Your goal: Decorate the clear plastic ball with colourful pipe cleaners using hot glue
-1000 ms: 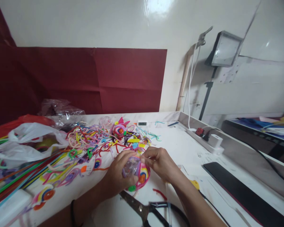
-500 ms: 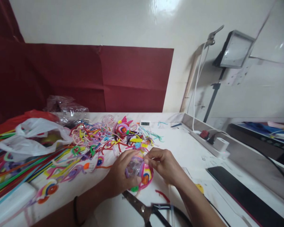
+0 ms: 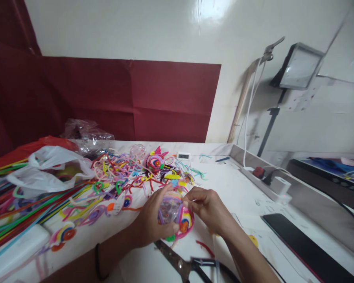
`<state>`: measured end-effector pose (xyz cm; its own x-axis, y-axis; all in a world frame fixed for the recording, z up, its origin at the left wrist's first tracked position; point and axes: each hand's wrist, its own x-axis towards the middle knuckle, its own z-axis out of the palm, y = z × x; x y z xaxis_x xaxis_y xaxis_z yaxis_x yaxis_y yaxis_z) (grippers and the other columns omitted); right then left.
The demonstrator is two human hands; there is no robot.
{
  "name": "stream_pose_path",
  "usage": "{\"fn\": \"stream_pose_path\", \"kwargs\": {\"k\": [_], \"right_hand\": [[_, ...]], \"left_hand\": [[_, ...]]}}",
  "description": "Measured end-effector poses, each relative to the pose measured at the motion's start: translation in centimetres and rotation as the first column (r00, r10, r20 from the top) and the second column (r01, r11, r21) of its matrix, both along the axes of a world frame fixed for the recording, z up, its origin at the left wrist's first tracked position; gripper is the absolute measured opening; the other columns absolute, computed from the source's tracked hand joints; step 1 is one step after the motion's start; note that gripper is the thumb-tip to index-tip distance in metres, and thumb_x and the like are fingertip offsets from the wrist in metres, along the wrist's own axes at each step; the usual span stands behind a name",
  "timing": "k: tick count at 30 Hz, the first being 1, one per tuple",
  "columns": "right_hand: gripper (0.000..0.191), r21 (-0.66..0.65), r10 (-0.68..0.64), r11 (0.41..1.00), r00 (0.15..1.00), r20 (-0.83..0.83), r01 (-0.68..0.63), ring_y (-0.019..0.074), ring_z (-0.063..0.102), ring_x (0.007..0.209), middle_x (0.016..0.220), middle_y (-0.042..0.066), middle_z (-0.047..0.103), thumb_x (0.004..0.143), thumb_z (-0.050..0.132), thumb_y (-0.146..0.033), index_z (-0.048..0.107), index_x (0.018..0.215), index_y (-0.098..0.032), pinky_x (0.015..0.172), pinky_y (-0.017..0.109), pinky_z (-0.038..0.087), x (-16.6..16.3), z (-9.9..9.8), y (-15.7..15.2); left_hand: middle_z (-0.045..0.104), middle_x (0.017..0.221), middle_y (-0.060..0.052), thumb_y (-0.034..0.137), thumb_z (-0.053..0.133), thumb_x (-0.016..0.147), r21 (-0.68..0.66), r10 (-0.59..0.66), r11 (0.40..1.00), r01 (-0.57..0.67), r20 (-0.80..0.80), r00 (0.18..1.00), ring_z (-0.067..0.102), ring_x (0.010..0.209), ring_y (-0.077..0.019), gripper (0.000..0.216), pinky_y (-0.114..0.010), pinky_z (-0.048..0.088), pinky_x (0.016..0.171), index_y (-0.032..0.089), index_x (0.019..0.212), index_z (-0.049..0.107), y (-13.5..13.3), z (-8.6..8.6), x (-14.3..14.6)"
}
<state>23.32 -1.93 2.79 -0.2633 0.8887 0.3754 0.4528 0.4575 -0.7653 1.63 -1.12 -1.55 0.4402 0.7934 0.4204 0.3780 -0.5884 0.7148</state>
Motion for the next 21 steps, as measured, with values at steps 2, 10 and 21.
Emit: {"fn": "stream_pose_path", "kwargs": {"k": [2, 10, 21], "right_hand": [[0.019, -0.001, 0.004, 1.000, 1.000, -0.004, -0.004, 0.0196, 0.061, 0.072, 0.075, 0.006, 0.068, 0.082, 0.061, -0.025, 0.076, 0.071, -0.018, 0.067, 0.030, 0.044, 0.0, 0.0, 0.0], [0.020, 0.006, 0.005, 1.000, 1.000, 0.008, -0.005, 0.0187, 0.062, 0.070, 0.074, 0.006, 0.068, 0.082, 0.061, -0.027, 0.076, 0.071, -0.017, 0.065, 0.029, 0.045, 0.3, -0.5, 0.3], [0.019, 0.015, 0.004, 1.000, 1.000, 0.001, -0.004, 0.0180, 0.062, 0.069, 0.073, 0.005, 0.069, 0.081, 0.062, -0.028, 0.076, 0.071, -0.020, 0.064, 0.028, 0.045, 0.4, -0.4, 0.1]], "left_hand": [[0.042, 0.151, -0.016, 0.041, 0.074, 0.070, -0.018, -0.022, 1.000, 0.023, 0.011, 1.000, 0.040, 0.139, -0.0368, 0.094, -0.053, 0.031, 0.116, 0.018, 0.150, 0.029, -0.2, 0.4, -0.1], [0.038, 0.154, -0.019, 0.073, 0.070, 0.068, -0.055, -0.094, 0.994, 0.098, 0.067, 0.993, 0.038, 0.140, -0.0384, 0.110, -0.053, 0.028, 0.117, 0.018, 0.152, 0.026, 0.2, 0.2, -0.4], [0.031, 0.160, -0.011, 0.064, 0.056, 0.084, -0.083, -0.254, 0.960, 0.266, 0.133, 0.958, 0.032, 0.145, -0.0352, 0.087, -0.050, 0.029, 0.117, 0.023, 0.154, 0.024, 1.0, -0.1, -1.6]]}}
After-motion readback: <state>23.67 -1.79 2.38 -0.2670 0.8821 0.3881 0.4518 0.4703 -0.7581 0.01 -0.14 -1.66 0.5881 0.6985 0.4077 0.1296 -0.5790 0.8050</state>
